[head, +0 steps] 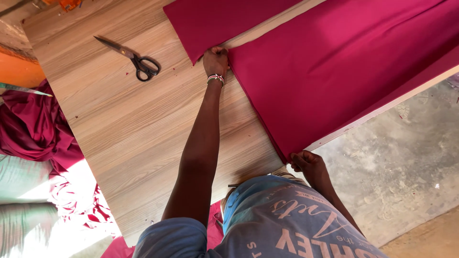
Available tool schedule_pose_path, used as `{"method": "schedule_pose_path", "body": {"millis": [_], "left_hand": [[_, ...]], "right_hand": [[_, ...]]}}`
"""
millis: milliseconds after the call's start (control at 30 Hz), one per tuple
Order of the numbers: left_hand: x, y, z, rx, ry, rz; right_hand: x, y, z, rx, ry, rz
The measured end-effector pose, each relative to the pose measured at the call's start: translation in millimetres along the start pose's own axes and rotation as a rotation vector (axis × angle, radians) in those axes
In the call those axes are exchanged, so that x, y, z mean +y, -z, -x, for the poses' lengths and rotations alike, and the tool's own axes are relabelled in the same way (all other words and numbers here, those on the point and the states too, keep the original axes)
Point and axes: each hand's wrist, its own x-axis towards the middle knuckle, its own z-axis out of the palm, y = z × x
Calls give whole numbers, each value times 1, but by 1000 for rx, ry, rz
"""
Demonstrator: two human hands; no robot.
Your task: Aligning and folding long strips of pink fabric on a wooden workbench
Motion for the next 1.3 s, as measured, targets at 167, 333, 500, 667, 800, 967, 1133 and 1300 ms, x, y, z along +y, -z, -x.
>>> {"method": "schedule_pose_path", "body": {"millis": [167,333,500,667,800,967,1133,1300], "left_hand": [[13,7,10,-27,51,98],[7,4,7,10,51,183],[-1,2,3,-7,52,218],[3,4,6,-5,66,257],[-20,-14,-9,41,15,248],[-12,-8,4,78,-15,224],[-21,-7,0,49,-33,273],[-57,-28,-27,58,-20,391]], "right_hand": [[-11,-3,4,20,-30,4],[-13,-8,7,-45,0,20],[-20,-13,10,-42,-74,10],[-36,-15,16,-5,-102,144],[-38,-14,15,34,-100,275],[-58,-16,23,55,-184,331],[-46,-15,19,58,-174,310],[-47,-11,20,49,-124,271]]}}
